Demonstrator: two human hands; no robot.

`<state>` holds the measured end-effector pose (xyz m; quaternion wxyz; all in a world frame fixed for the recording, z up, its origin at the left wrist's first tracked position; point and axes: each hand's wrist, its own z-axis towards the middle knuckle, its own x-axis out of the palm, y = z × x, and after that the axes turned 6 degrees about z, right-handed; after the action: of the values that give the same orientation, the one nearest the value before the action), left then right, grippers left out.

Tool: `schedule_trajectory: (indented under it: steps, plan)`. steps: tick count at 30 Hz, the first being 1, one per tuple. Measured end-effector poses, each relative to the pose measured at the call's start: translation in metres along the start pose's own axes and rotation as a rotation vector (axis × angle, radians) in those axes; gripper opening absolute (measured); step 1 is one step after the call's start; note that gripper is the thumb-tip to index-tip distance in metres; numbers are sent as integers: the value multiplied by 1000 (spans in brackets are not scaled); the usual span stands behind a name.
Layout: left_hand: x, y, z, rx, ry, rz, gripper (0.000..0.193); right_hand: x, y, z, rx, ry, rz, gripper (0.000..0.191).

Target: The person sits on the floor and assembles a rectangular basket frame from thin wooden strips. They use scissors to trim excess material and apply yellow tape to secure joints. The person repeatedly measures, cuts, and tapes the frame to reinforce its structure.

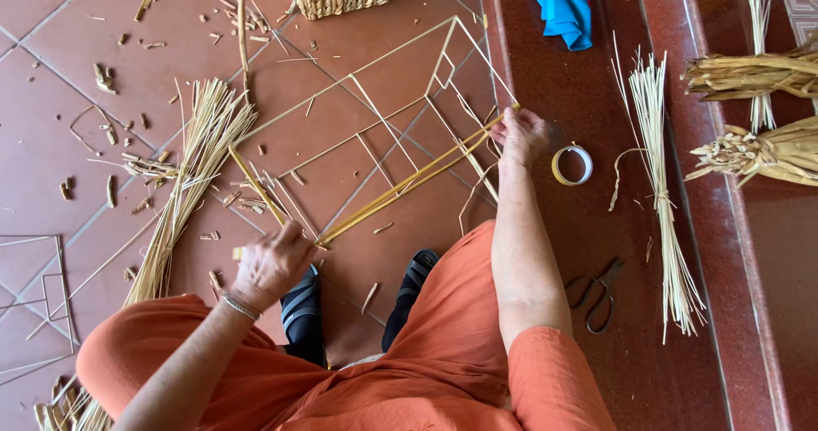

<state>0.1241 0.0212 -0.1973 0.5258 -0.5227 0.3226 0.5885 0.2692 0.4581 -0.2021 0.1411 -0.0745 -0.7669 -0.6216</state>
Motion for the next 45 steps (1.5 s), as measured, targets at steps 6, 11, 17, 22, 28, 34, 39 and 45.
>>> schedule_trajectory:
  steps: [6, 11, 17, 22, 28, 34, 39, 45]
  plan:
    - [3, -27, 3, -21, -1, -70, 13, 9, -15, -3, 151, 209, -56, 21]
    - [-4, -23, 7, -24, -12, -106, 21, 19, -15, -18, 243, 304, -106, 15]
    - [0, -25, 4, 35, -36, -96, 20, 19, -19, -47, 257, 428, -208, 17]
    - [7, -28, 0, 13, -90, -37, 14, 16, -33, -71, 338, 522, -179, 37]
    - [16, -33, 1, -22, -92, -18, 7, 12, -45, -106, 55, 553, -360, 54]
    - [23, -45, 0, -49, -95, -49, 6, 2, -46, -135, 373, 385, -271, 35]
    - [29, -55, 6, -46, -50, -119, 11, 8, -46, -131, 385, 420, -125, 22]
    - [31, -51, 8, -163, 45, -212, 17, 13, -46, -148, 368, 501, -148, 18]
